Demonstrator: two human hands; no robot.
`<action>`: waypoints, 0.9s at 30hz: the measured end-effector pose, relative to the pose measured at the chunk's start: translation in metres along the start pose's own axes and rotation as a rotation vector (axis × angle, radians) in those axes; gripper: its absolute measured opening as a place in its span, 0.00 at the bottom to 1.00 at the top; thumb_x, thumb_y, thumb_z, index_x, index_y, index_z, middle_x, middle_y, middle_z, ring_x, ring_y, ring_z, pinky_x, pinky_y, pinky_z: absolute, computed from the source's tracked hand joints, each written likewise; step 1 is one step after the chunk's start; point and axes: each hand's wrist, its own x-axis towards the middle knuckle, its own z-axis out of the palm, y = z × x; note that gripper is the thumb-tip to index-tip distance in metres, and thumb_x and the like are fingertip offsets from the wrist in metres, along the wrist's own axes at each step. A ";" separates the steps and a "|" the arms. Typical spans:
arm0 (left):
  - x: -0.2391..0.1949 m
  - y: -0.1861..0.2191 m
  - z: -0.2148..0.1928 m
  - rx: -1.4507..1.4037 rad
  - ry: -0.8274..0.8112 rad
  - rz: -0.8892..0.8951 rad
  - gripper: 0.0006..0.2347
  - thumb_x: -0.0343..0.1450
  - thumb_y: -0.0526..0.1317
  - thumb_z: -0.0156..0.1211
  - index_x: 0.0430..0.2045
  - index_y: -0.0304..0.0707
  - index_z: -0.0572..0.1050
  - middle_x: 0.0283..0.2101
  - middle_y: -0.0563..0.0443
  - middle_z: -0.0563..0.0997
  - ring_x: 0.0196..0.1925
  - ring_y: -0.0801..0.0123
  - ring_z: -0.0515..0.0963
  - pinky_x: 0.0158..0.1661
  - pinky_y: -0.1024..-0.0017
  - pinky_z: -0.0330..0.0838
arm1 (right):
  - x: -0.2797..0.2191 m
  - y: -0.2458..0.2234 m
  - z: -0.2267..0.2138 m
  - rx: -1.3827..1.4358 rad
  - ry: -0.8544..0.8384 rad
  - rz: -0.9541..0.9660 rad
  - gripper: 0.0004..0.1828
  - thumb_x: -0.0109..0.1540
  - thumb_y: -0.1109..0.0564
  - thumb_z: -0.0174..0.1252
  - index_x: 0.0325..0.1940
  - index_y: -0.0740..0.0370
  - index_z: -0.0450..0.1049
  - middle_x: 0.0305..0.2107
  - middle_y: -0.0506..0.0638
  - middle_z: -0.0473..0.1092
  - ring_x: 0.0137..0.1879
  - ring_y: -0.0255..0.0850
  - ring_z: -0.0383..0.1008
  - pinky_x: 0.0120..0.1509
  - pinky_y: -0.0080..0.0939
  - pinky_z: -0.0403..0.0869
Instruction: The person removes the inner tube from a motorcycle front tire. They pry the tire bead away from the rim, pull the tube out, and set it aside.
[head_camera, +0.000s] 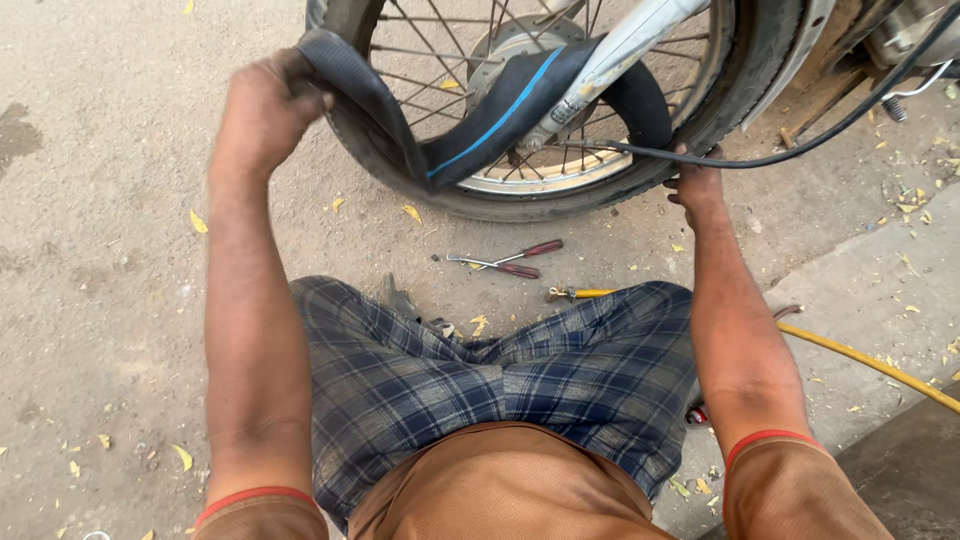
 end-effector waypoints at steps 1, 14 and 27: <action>0.003 0.006 0.003 0.131 0.063 -0.075 0.13 0.68 0.38 0.69 0.47 0.40 0.83 0.43 0.49 0.86 0.45 0.66 0.86 0.51 0.68 0.79 | 0.002 -0.001 0.000 0.000 -0.002 0.009 0.32 0.70 0.41 0.55 0.69 0.54 0.50 0.51 0.55 0.72 0.39 0.47 0.79 0.38 0.51 0.78; 0.070 -0.039 0.066 0.048 0.289 0.381 0.56 0.60 0.62 0.80 0.75 0.31 0.48 0.76 0.28 0.60 0.78 0.39 0.62 0.75 0.51 0.62 | 0.004 0.001 0.008 0.036 0.025 0.047 0.35 0.67 0.36 0.56 0.66 0.60 0.54 0.47 0.56 0.73 0.35 0.46 0.77 0.39 0.51 0.75; 0.059 -0.037 0.074 0.075 0.356 0.224 0.59 0.52 0.66 0.81 0.75 0.38 0.53 0.74 0.32 0.63 0.76 0.42 0.62 0.74 0.53 0.59 | -0.119 -0.006 0.075 -0.379 0.020 -0.352 0.31 0.66 0.46 0.58 0.66 0.68 0.62 0.53 0.69 0.67 0.51 0.61 0.71 0.53 0.56 0.69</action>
